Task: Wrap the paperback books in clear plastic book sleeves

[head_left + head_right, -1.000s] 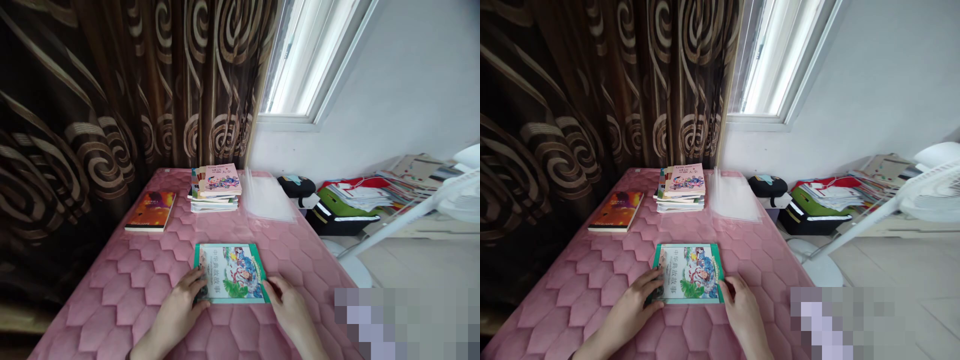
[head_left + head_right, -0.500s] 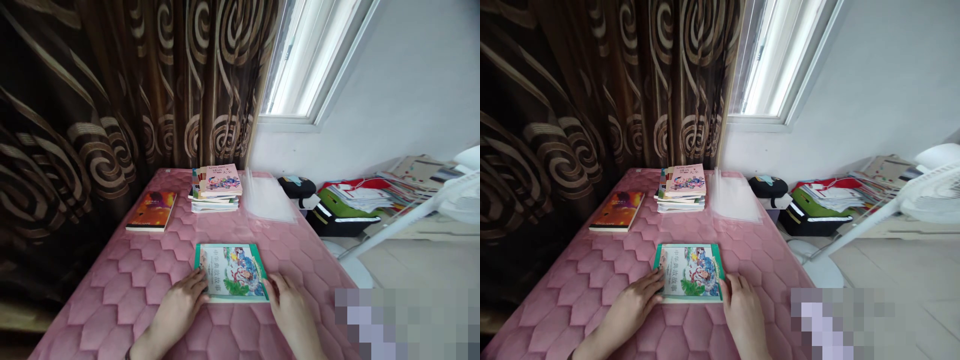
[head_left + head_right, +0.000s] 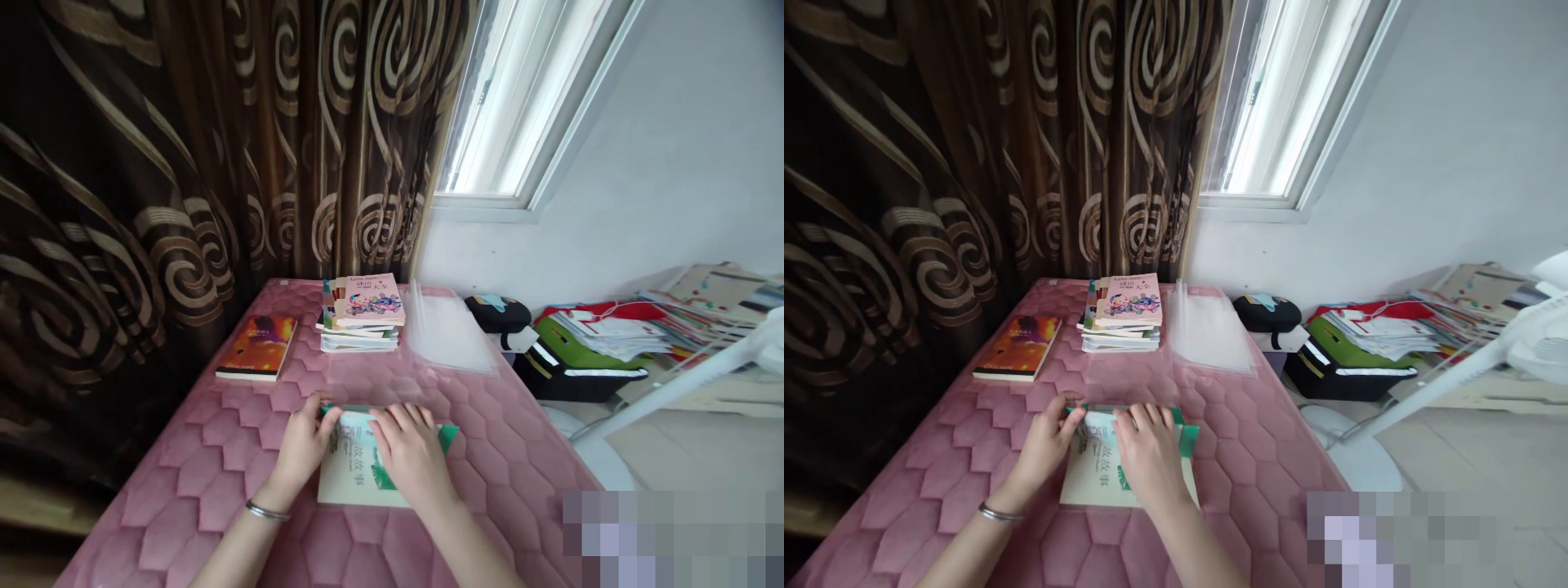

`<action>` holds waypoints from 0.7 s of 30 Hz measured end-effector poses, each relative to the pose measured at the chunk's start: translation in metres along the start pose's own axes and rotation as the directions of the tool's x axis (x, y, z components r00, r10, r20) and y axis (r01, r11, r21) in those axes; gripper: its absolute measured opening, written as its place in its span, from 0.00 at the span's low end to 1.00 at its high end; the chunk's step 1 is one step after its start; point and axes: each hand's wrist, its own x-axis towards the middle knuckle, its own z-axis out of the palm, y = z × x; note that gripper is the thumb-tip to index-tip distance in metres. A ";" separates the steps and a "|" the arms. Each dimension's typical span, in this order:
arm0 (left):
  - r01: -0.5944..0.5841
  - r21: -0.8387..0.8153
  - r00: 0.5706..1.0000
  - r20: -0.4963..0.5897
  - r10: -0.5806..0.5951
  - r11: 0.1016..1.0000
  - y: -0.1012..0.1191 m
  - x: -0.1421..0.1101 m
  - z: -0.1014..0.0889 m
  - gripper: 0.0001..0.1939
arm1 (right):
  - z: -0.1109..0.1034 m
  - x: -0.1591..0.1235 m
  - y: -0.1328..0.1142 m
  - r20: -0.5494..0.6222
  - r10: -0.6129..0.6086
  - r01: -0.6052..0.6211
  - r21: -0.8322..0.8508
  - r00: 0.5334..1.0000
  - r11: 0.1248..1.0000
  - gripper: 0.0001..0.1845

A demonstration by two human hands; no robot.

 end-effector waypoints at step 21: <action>0.329 0.119 0.943 -0.083 -0.321 0.937 -0.048 0.079 0.021 0.10 | 0.039 0.010 -0.008 0.214 0.044 -0.050 0.027 0.976 0.998 0.22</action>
